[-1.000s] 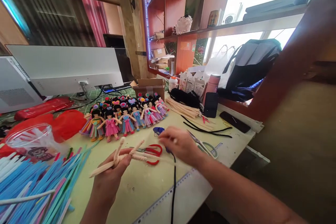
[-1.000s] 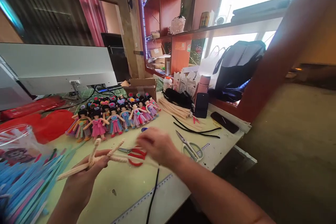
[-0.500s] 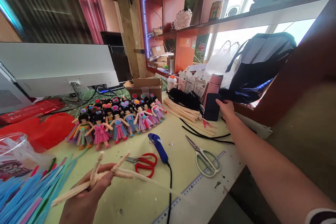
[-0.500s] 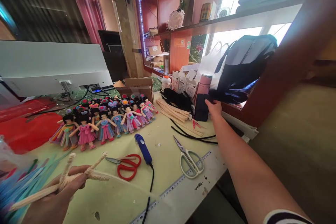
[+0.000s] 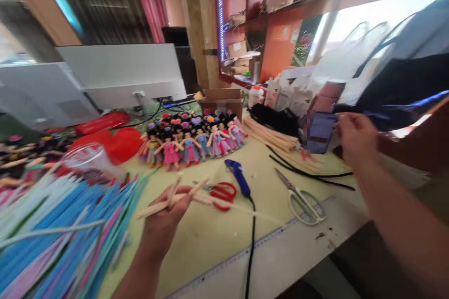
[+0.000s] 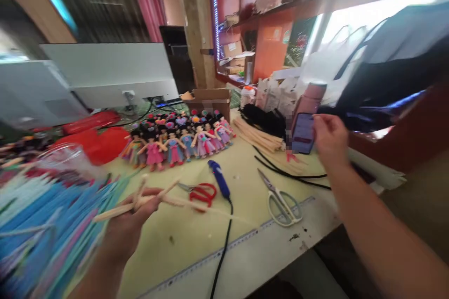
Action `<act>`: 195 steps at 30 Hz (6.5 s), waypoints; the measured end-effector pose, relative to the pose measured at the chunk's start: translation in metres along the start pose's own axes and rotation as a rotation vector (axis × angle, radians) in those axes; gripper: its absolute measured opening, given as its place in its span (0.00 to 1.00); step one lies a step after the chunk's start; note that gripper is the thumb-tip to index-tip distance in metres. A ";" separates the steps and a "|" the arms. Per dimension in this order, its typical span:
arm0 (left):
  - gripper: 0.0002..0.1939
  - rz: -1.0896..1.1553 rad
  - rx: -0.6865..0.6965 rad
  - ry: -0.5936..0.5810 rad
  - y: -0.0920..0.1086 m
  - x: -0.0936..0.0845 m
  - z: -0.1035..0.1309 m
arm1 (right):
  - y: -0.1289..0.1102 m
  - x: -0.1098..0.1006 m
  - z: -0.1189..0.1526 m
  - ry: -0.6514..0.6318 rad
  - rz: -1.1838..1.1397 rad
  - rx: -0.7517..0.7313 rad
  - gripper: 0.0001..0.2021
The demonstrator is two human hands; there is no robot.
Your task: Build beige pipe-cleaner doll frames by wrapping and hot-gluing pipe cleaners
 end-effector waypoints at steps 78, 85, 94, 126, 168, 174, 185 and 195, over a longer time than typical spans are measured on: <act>0.12 0.672 -0.299 -0.339 0.018 0.043 0.019 | -0.036 0.134 0.272 -1.190 -0.252 0.529 0.15; 0.21 0.660 -0.445 -0.256 0.002 0.039 0.016 | -0.030 0.134 0.266 -1.107 -0.260 0.556 0.15; 0.15 -0.215 0.542 -0.121 0.045 0.018 0.012 | -0.018 0.138 0.260 -0.980 -0.324 0.662 0.15; 0.18 0.555 -0.167 -0.423 0.019 0.033 0.012 | -0.042 0.139 0.256 -1.295 -0.173 0.513 0.21; 0.11 0.111 0.158 -0.195 0.024 0.028 0.010 | -0.033 0.147 0.254 -1.157 -0.220 0.500 0.18; 0.16 0.414 -0.056 -0.222 0.016 0.033 0.011 | -0.037 0.145 0.255 -1.101 -0.244 0.495 0.19; 0.18 0.729 -0.266 -0.296 0.020 0.045 0.017 | -0.037 0.144 0.264 -1.236 -0.354 0.631 0.17; 0.20 0.674 -0.326 -0.307 0.009 0.045 0.018 | -0.036 0.143 0.264 -1.139 -0.409 0.638 0.16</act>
Point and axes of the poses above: each hand's wrist, its own z-axis away from the middle knuckle, its own x-axis out of the palm, y = z × x, the point moved 5 cm from there along -z, towards the middle knuckle, and after that the axes turned 13 degrees about x, right-handed, at the moved point
